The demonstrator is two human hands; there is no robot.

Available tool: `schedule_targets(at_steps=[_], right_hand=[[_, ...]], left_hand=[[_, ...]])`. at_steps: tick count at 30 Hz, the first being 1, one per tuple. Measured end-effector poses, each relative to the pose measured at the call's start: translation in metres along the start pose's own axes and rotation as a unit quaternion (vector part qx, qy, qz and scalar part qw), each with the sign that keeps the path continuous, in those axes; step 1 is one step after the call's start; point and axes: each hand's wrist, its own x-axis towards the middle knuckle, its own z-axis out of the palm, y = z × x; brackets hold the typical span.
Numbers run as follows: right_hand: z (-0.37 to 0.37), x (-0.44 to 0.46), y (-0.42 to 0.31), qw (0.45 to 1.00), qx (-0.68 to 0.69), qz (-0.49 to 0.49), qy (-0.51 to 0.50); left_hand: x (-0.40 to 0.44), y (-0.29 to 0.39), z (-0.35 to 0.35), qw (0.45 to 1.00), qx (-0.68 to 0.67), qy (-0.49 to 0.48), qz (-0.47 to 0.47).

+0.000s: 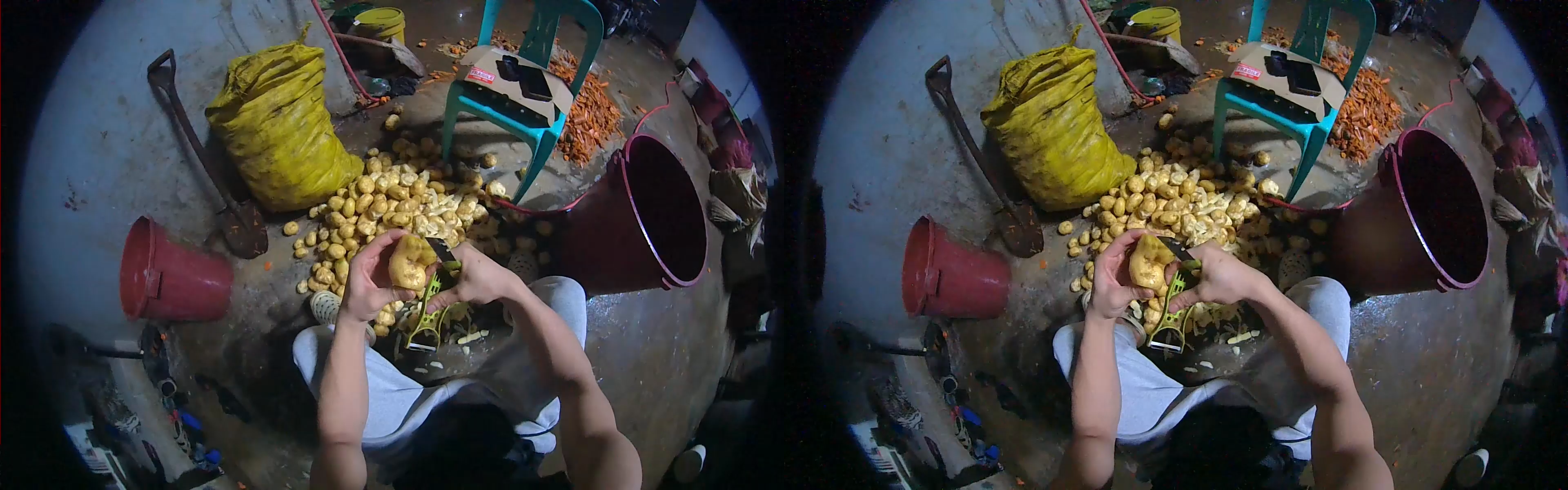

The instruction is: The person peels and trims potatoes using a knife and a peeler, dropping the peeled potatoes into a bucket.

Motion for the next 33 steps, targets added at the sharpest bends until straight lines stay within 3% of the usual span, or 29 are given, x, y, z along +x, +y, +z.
schedule_targets(at_steps=[2,5,8,10,13,14,16,17,19,25,29,33], right_hand=[[0.002,0.000,0.005,0.999,0.002,0.033,-0.006],[0.011,0.002,0.023,0.997,-0.064,-0.033,0.011],[0.010,0.001,0.010,0.998,-0.048,0.016,-0.022],[0.005,0.004,0.005,0.987,-0.034,0.100,-0.122],[0.004,0.007,0.003,0.974,-0.054,0.134,-0.174],[0.009,0.006,0.006,0.974,-0.054,0.134,-0.174],[0.020,0.006,0.010,0.997,0.006,-0.019,-0.072],[0.018,0.006,0.011,0.997,0.006,-0.020,-0.072],[0.008,0.006,0.009,0.980,-0.030,0.116,-0.160],[0.005,0.005,0.031,0.981,-0.188,0.029,-0.030],[-0.006,0.000,0.015,0.980,-0.177,0.068,-0.052],[-0.004,0.001,0.009,0.986,-0.083,0.078,-0.120]], left_hand=[[-0.001,-0.004,0.001,1.000,-0.004,0.001,0.002],[0.000,-0.004,0.006,1.000,-0.012,0.006,0.002],[-0.003,-0.005,0.003,1.000,-0.017,0.003,-0.010],[-0.005,-0.003,-0.003,1.000,-0.016,0.000,-0.018],[-0.004,-0.003,-0.002,0.999,0.006,-0.028,-0.031],[-0.004,-0.009,0.003,1.000,-0.007,-0.022,-0.014],[-0.005,-0.008,0.004,1.000,-0.018,-0.013,0.004],[-0.006,-0.004,0.003,1.000,-0.018,-0.016,-0.012],[-0.005,-0.002,0.000,0.999,-0.014,-0.024,-0.028],[-0.003,-0.004,0.004,0.995,0.089,0.033,-0.033],[0.002,-0.010,0.009,0.998,0.062,0.015,-0.011],[0.007,-0.010,0.016,0.999,0.034,0.013,0.018]])
